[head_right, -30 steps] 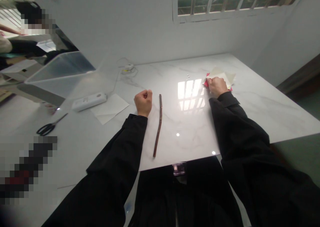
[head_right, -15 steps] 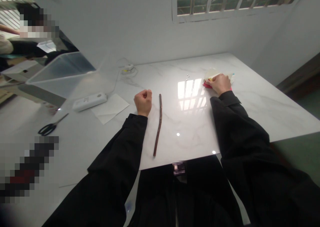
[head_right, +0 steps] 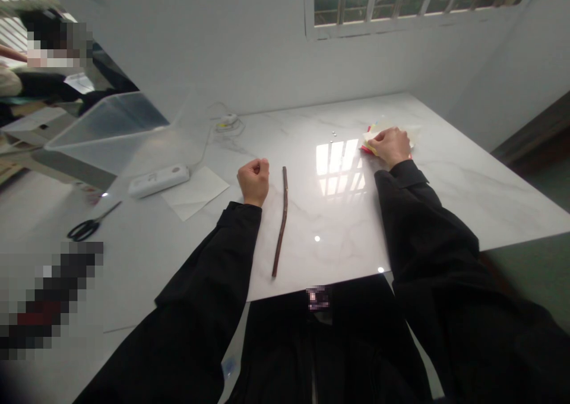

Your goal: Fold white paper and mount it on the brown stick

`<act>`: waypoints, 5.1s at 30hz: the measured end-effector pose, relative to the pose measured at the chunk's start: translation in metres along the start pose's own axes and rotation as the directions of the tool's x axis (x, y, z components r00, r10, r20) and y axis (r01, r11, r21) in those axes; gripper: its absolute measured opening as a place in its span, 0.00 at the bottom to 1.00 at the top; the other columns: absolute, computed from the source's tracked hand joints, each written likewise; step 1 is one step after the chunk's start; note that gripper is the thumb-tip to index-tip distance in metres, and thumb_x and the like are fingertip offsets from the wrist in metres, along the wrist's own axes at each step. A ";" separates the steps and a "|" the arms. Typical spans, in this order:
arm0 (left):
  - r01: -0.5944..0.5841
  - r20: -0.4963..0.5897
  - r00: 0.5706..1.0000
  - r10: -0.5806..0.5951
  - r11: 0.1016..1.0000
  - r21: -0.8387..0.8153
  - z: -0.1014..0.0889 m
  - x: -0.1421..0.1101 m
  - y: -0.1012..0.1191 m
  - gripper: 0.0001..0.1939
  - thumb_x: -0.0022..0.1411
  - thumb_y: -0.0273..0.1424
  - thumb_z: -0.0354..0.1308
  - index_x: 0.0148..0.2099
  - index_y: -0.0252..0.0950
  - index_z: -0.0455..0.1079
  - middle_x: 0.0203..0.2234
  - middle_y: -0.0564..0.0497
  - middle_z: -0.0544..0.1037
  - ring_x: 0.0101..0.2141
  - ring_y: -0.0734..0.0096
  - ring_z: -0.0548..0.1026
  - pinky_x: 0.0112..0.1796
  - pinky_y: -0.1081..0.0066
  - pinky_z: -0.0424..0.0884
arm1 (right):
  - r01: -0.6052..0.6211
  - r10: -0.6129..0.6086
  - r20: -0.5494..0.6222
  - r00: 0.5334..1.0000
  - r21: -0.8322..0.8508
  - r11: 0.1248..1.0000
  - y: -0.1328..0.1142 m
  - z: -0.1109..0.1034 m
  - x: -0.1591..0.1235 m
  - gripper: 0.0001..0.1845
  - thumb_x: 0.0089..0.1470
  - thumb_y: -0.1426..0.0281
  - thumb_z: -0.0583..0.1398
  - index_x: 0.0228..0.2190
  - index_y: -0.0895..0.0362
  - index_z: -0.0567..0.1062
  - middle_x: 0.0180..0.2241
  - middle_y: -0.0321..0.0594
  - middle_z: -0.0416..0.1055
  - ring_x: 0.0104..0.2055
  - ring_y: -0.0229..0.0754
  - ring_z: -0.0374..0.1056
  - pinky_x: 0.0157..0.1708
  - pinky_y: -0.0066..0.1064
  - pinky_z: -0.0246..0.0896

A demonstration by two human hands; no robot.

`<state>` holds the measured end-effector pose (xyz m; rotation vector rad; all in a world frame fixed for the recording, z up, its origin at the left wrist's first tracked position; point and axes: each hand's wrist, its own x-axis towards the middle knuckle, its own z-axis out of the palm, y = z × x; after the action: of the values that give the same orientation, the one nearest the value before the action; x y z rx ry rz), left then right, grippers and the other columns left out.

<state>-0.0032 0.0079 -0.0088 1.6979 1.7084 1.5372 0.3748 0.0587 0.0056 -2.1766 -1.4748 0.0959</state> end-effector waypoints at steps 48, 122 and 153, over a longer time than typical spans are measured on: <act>0.007 -0.017 1.000 -0.008 0.999 -0.049 -0.001 0.002 -0.002 0.23 0.69 0.37 0.57 0.20 0.38 0.60 0.16 0.56 0.61 0.22 0.72 0.58 0.29 0.68 0.55 | -0.110 0.113 0.022 0.993 -0.121 0.987 0.008 0.002 0.000 0.19 0.54 0.66 0.66 0.47 0.57 0.86 0.48 0.57 0.81 0.50 0.59 0.76 0.51 0.44 0.69; 0.494 0.507 0.846 -0.167 0.603 -0.626 0.008 -0.003 -0.014 0.31 0.45 0.39 0.80 0.51 0.34 0.78 0.44 0.42 0.86 0.42 0.56 0.83 0.45 0.61 0.77 | -0.249 -0.586 0.396 0.707 0.915 0.318 -0.126 0.068 -0.120 0.25 0.47 0.47 0.73 0.36 0.54 0.83 0.36 0.41 0.82 0.37 0.49 0.77 0.37 0.39 0.72; 0.456 0.558 0.820 -0.125 0.733 -0.505 0.005 -0.007 -0.008 0.30 0.44 0.44 0.80 0.44 0.31 0.80 0.40 0.41 0.86 0.38 0.56 0.82 0.43 0.60 0.78 | -0.196 -0.566 0.415 0.712 0.892 0.408 -0.124 0.069 -0.117 0.27 0.48 0.48 0.73 0.36 0.61 0.84 0.36 0.45 0.83 0.33 0.44 0.75 0.32 0.32 0.68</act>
<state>-0.0018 0.0069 -0.0207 1.2258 0.9812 1.1803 0.1986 0.0155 -0.0246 -0.9855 -1.4527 1.4278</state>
